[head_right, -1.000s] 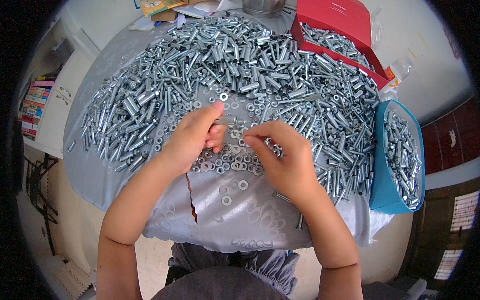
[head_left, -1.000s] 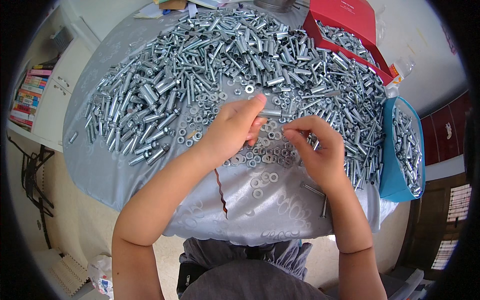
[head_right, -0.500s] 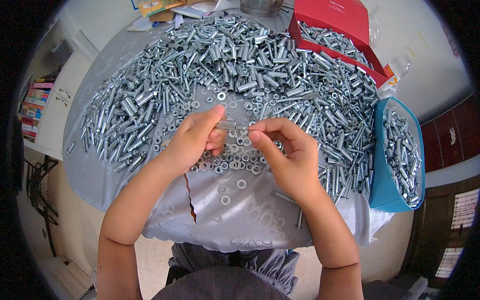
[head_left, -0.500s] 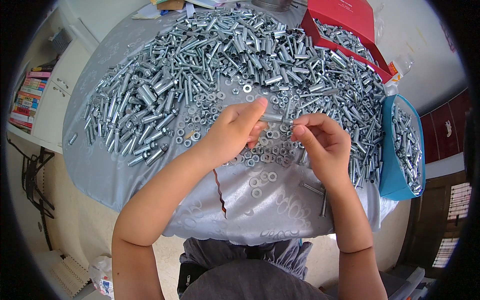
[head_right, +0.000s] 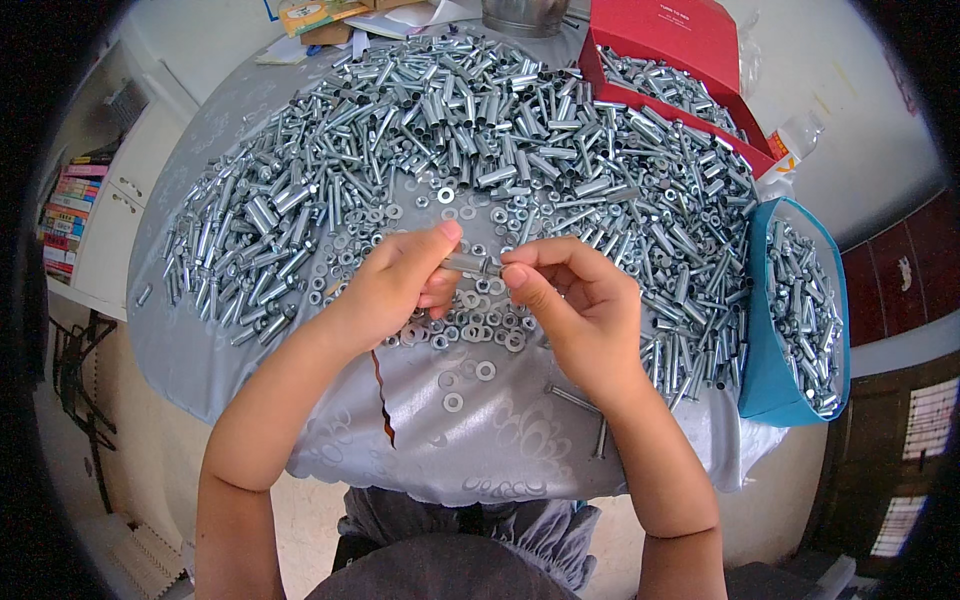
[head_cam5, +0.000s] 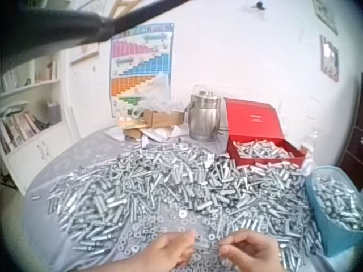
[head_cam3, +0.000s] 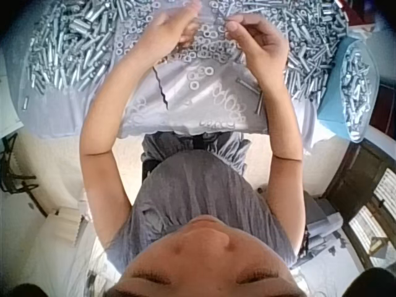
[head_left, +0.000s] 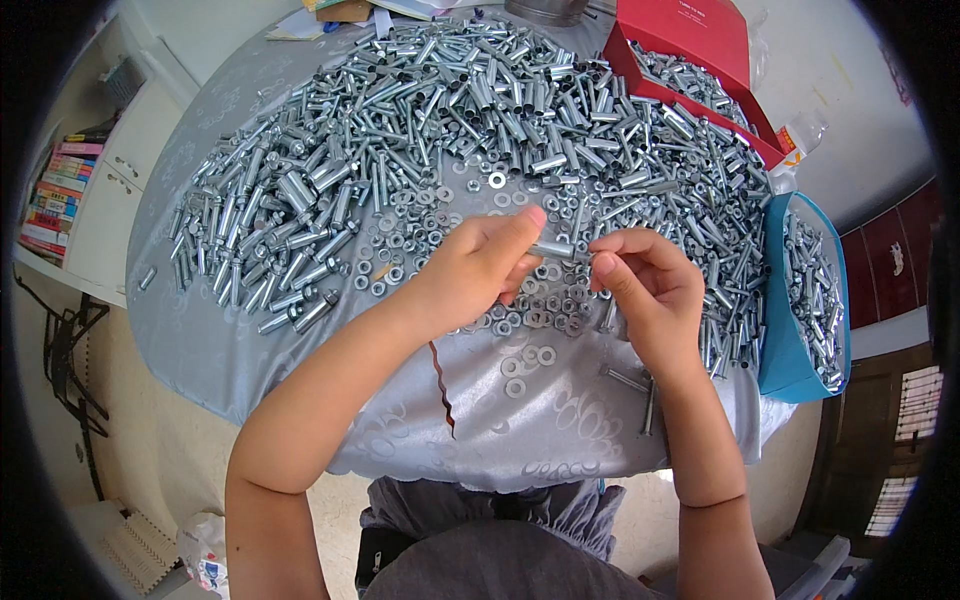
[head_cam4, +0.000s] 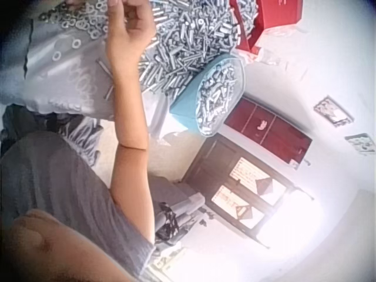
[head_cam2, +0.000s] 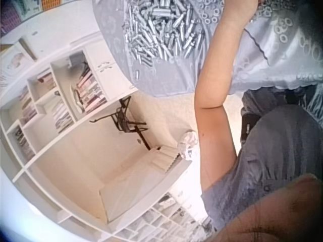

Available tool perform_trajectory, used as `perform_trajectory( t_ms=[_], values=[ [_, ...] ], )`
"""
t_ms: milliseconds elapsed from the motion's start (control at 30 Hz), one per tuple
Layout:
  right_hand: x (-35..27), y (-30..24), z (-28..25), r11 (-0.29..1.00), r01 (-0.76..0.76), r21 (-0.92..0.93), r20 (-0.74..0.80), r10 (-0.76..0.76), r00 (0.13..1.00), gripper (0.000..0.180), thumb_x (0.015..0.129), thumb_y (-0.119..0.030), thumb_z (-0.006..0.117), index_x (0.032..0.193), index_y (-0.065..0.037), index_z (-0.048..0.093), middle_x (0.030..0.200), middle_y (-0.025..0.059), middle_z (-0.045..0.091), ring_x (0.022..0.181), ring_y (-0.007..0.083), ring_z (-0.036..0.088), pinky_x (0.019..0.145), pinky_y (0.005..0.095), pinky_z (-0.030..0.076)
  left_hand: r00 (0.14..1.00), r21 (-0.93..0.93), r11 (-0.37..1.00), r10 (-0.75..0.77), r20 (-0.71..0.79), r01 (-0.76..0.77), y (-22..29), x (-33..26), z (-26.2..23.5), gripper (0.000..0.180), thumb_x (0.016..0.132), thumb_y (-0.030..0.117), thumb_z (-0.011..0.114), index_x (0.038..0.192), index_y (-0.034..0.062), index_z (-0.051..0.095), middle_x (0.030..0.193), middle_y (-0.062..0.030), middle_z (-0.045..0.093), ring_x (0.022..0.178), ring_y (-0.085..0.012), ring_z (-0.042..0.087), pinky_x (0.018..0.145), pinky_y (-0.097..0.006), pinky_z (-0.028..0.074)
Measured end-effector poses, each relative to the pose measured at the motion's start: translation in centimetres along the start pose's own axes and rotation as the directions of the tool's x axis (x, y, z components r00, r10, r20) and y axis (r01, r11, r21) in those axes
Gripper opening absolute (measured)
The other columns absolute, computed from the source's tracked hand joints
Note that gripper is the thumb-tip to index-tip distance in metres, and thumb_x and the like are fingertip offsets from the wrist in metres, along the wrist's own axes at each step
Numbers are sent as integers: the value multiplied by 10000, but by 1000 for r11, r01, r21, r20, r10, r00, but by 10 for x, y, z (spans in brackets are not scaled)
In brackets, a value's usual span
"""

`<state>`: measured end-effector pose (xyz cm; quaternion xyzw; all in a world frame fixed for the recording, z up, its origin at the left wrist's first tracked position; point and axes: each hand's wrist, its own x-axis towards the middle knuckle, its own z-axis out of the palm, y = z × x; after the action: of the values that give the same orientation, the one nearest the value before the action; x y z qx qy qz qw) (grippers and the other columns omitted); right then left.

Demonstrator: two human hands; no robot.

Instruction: The person repeatedly picks up metal bolts and washers from a large pile on a table. They insert the washers onto the bolts by hand and place the assembled units into a blue container. The task involves continuous manual handling of small hardware components.

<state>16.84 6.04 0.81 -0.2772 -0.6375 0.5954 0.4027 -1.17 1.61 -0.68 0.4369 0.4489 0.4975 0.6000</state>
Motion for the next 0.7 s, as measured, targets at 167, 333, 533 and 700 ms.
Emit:
perform_trajectory(
  t_ms=[167,333,533,700],
  values=[
    [2,-1,0,998,-47,42,0,47,999,118,808,-37,614,907,23,589,811,24,590,694,67,533,622,189,431,999,-57,998,-25,46,27,-4,1,-3,426,915,401,411,599,118,365,525,54,307,476,-59,293,497,-233,338],
    [2,1,-2,997,-68,39,-32,69,997,116,795,-45,631,887,16,593,783,20,592,668,67,532,612,195,437,999,-61,998,-29,38,31,-1,1,0,416,915,398,417,613,116,375,523,51,308,474,-58,293,495,-235,337],
    [-1,5,2,971,108,-215,-2,-111,994,140,760,-56,670,862,2,593,766,20,595,654,67,538,596,195,438,1000,-44,999,2,5,-1,-3,0,1,424,917,404,411,612,111,388,527,50,325,481,-58,308,498,-235,337],
    [-1,4,0,898,220,-380,63,-212,975,184,726,-58,699,866,-5,591,761,26,597,651,71,539,594,197,435,1000,20,1000,7,22,-8,-5,0,1,485,923,435,366,574,99,396,527,37,343,482,-76,336,486,-242,339]
  ],
)
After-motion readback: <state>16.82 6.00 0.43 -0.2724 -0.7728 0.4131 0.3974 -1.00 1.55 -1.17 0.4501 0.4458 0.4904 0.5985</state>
